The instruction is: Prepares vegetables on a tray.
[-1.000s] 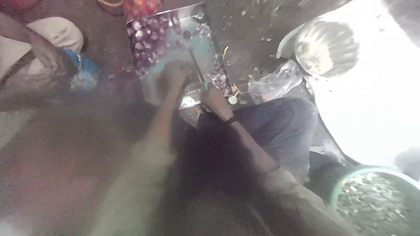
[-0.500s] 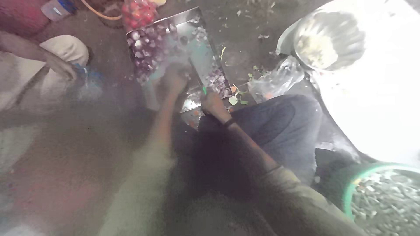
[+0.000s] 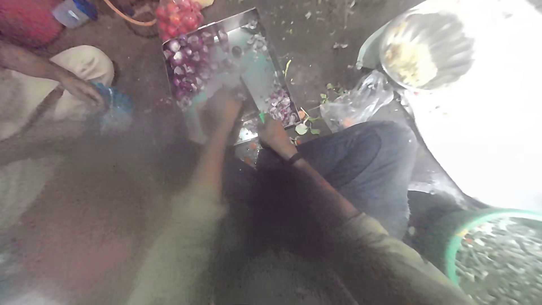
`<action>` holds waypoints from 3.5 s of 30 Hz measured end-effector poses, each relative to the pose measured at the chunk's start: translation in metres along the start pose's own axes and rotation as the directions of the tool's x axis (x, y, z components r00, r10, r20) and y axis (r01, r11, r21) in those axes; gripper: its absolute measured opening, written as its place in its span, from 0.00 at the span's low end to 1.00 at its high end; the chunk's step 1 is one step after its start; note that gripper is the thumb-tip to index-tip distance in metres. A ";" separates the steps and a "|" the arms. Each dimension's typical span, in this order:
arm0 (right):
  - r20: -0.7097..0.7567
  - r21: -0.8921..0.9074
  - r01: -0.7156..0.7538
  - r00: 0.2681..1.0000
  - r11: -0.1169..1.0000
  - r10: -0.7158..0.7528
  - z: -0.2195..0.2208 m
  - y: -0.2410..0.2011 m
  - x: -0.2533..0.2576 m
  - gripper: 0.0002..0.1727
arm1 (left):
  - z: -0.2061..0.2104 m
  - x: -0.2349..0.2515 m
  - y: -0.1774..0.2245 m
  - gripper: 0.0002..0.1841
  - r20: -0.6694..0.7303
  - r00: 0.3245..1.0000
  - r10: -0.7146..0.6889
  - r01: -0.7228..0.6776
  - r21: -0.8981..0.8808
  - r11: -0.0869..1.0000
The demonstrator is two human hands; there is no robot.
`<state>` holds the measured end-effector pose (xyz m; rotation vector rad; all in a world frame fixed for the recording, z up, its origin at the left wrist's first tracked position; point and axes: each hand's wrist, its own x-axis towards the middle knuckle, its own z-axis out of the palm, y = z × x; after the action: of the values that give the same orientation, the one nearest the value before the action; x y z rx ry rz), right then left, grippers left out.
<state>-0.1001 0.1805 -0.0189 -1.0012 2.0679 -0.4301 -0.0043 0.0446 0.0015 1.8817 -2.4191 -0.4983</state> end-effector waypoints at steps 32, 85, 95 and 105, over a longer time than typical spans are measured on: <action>0.211 0.491 -0.069 0.977 0.869 -0.041 0.020 0.002 0.016 0.23 | -0.012 0.011 -0.013 0.21 0.006 0.985 0.171 -0.168 -0.175 0.970; 0.385 0.607 -0.138 0.912 0.782 -0.138 0.014 -0.014 0.028 0.15 | -0.009 0.025 -0.028 0.14 0.065 0.991 0.114 -0.096 -0.238 0.967; 0.356 0.631 -0.142 0.926 0.763 -0.122 0.021 -0.027 0.013 0.15 | -0.004 0.028 -0.034 0.12 0.015 0.993 0.120 -0.111 -0.266 0.957; 0.356 0.573 -0.167 0.933 0.802 -0.060 0.033 -0.036 0.028 0.20 | -0.011 0.011 -0.024 0.12 0.006 0.987 0.158 -0.155 -0.162 0.975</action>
<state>-0.0674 0.1374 -0.0330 -0.5750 1.4730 -0.7528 0.0176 0.0266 0.0031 1.6152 -2.4309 -0.6807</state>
